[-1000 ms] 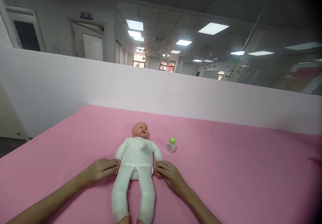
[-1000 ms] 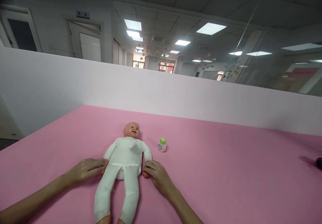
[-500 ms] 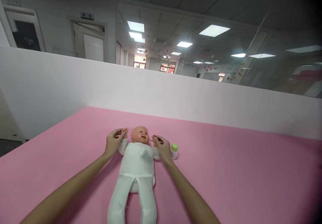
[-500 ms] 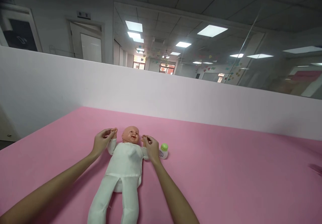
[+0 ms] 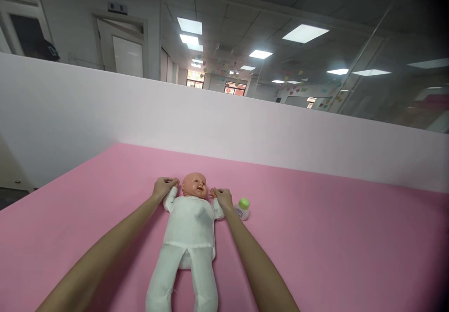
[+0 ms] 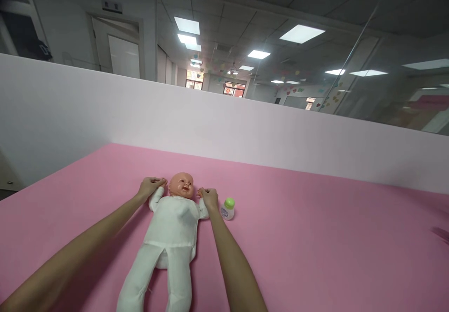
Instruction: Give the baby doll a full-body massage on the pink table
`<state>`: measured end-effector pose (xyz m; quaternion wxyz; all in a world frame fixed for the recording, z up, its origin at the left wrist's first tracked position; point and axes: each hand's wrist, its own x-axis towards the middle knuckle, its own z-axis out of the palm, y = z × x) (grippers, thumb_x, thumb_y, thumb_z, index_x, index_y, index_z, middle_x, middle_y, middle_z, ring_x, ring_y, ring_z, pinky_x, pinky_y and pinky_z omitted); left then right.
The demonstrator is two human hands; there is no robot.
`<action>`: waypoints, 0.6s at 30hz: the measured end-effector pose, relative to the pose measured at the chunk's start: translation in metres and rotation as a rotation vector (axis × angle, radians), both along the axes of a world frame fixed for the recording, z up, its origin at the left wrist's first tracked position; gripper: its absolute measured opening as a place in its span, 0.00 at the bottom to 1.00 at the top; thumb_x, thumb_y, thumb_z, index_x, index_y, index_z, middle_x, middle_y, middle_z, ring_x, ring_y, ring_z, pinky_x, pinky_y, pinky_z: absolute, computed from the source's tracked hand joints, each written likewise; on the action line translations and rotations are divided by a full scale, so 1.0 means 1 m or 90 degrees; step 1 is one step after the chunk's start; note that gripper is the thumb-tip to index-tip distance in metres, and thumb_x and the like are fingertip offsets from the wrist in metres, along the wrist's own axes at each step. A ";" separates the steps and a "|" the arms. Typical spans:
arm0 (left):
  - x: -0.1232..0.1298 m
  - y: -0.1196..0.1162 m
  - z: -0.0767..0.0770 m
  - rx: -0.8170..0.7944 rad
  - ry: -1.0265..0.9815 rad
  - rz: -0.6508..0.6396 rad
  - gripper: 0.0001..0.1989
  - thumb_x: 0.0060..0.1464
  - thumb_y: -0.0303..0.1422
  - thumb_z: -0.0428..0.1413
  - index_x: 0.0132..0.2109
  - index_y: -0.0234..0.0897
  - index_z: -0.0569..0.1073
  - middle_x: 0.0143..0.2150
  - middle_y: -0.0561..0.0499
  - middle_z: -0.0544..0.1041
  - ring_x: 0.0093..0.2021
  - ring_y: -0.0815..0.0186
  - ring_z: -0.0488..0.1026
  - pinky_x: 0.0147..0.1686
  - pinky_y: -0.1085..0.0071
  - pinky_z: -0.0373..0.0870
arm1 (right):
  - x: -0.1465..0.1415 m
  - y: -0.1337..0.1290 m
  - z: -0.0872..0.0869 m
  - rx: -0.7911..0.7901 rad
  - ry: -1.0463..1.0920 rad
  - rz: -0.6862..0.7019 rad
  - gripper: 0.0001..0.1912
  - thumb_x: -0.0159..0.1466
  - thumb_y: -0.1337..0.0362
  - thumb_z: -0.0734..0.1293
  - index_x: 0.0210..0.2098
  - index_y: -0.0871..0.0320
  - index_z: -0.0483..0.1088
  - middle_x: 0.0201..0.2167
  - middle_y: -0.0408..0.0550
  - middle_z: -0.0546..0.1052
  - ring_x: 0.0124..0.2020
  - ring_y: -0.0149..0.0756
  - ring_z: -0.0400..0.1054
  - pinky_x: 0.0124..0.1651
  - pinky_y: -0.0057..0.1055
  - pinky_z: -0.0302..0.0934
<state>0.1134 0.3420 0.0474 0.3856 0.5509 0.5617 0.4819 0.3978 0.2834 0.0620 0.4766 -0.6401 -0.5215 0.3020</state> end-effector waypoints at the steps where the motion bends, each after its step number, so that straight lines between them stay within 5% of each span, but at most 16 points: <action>1: -0.002 -0.006 0.007 0.027 -0.026 -0.025 0.20 0.48 0.48 0.66 0.38 0.35 0.84 0.40 0.41 0.85 0.41 0.53 0.81 0.37 0.65 0.74 | 0.001 -0.004 0.005 0.011 0.001 0.012 0.20 0.57 0.49 0.69 0.23 0.60 0.75 0.23 0.48 0.79 0.30 0.40 0.73 0.31 0.30 0.62; 4: -0.018 -0.032 0.027 0.121 -0.057 -0.106 0.25 0.51 0.49 0.66 0.47 0.34 0.83 0.46 0.41 0.85 0.45 0.53 0.81 0.42 0.63 0.76 | 0.006 -0.023 0.024 0.050 0.023 0.092 0.22 0.58 0.46 0.70 0.32 0.61 0.80 0.34 0.52 0.83 0.38 0.42 0.75 0.39 0.33 0.67; 8: -0.047 -0.081 0.041 0.273 0.085 -0.162 0.17 0.58 0.43 0.63 0.50 0.39 0.81 0.49 0.44 0.83 0.46 0.55 0.80 0.46 0.62 0.77 | 0.016 -0.066 0.046 0.073 -0.014 0.187 0.21 0.57 0.49 0.74 0.41 0.60 0.81 0.41 0.55 0.83 0.44 0.46 0.76 0.48 0.38 0.68; 13: -0.072 -0.141 0.023 0.558 0.372 -0.317 0.08 0.65 0.30 0.56 0.49 0.42 0.79 0.44 0.47 0.83 0.42 0.62 0.80 0.43 0.67 0.76 | 0.029 -0.129 0.056 0.095 -0.124 0.298 0.10 0.64 0.58 0.68 0.38 0.56 0.79 0.40 0.51 0.81 0.42 0.43 0.74 0.49 0.38 0.69; 18: -0.086 -0.168 -0.006 0.779 0.524 -0.433 0.17 0.66 0.22 0.53 0.56 0.44 0.75 0.49 0.45 0.84 0.48 0.59 0.82 0.43 0.66 0.79 | 0.034 -0.174 0.031 0.149 -0.313 0.405 0.12 0.71 0.64 0.61 0.44 0.50 0.78 0.46 0.49 0.80 0.48 0.43 0.72 0.52 0.38 0.66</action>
